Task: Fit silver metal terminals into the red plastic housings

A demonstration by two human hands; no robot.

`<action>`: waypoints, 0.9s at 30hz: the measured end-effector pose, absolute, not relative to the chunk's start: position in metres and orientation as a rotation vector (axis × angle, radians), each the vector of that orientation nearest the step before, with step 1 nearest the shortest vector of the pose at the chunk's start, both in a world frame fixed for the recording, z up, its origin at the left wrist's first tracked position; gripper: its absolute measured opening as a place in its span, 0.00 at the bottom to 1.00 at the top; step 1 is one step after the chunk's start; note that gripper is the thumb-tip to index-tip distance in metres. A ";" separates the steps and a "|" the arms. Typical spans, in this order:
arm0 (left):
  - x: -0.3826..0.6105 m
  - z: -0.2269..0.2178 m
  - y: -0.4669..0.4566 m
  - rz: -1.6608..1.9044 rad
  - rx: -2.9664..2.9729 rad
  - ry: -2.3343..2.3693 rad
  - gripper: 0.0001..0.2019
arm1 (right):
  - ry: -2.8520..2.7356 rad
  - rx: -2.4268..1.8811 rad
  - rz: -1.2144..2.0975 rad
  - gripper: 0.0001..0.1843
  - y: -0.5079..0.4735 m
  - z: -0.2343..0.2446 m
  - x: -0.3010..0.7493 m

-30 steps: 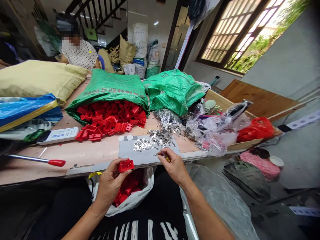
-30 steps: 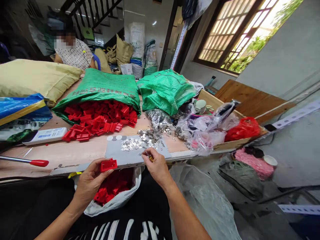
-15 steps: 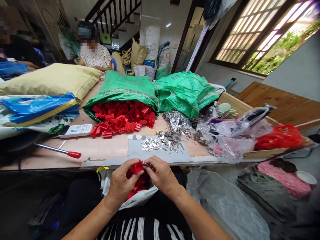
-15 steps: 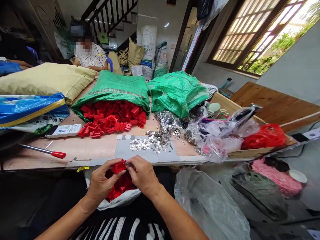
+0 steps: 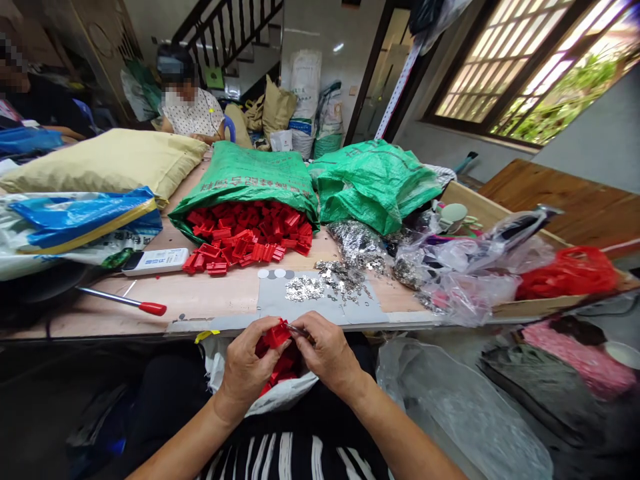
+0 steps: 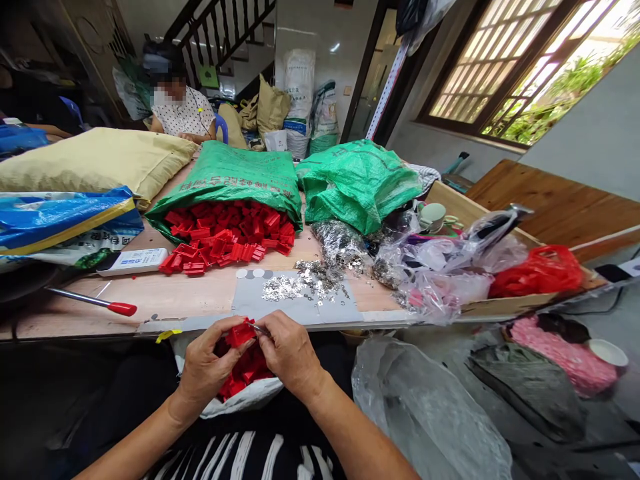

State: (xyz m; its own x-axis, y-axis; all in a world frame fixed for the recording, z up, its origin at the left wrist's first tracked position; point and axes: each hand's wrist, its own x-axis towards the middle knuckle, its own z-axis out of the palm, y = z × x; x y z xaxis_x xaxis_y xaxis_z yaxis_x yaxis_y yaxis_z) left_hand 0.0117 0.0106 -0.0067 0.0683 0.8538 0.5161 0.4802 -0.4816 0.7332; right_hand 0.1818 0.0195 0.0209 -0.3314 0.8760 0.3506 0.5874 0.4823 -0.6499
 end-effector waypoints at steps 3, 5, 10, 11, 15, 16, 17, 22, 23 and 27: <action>0.012 -0.006 0.011 1.390 1.989 1.321 0.11 | -2.062 -1.208 0.533 0.09 0.019 0.019 0.182; 0.013 -0.006 0.011 1.393 1.998 1.313 0.12 | -2.077 -1.213 0.536 0.09 0.019 0.018 0.182; 0.013 -0.007 0.012 1.407 2.013 1.285 0.12 | -2.138 -1.196 0.539 0.09 0.020 0.018 0.185; 0.013 -0.007 0.012 1.408 2.012 1.289 0.12 | -2.147 -1.190 0.539 0.09 0.020 0.019 0.185; 0.013 -0.005 0.012 1.414 2.028 1.281 0.12 | -2.161 -1.177 0.545 0.08 0.021 0.021 0.187; 0.014 -0.005 0.012 1.417 2.035 1.274 0.12 | -2.161 -1.177 0.548 0.08 0.021 0.021 0.187; 0.014 -0.004 0.012 1.417 2.044 1.265 0.12 | -2.158 -1.176 0.552 0.08 0.021 0.021 0.187; 0.014 -0.006 0.011 1.392 2.081 1.246 0.13 | -2.134 -1.179 0.591 0.08 0.021 0.024 0.184; 0.014 -0.007 0.011 1.387 2.079 1.250 0.13 | -2.131 -1.183 0.614 0.08 0.021 0.025 0.184; 0.013 -0.012 0.010 1.378 2.041 1.265 0.14 | -2.082 -1.177 0.840 0.08 0.022 0.032 0.191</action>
State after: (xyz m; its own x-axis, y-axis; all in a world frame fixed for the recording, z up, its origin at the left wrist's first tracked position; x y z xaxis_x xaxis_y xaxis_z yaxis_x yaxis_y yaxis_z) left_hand 0.0128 0.0097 -0.0118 0.1184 0.8319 0.5422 0.4690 -0.5282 0.7079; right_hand 0.1906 0.0222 0.0321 -0.4291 0.8834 0.1883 0.5057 0.4077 -0.7603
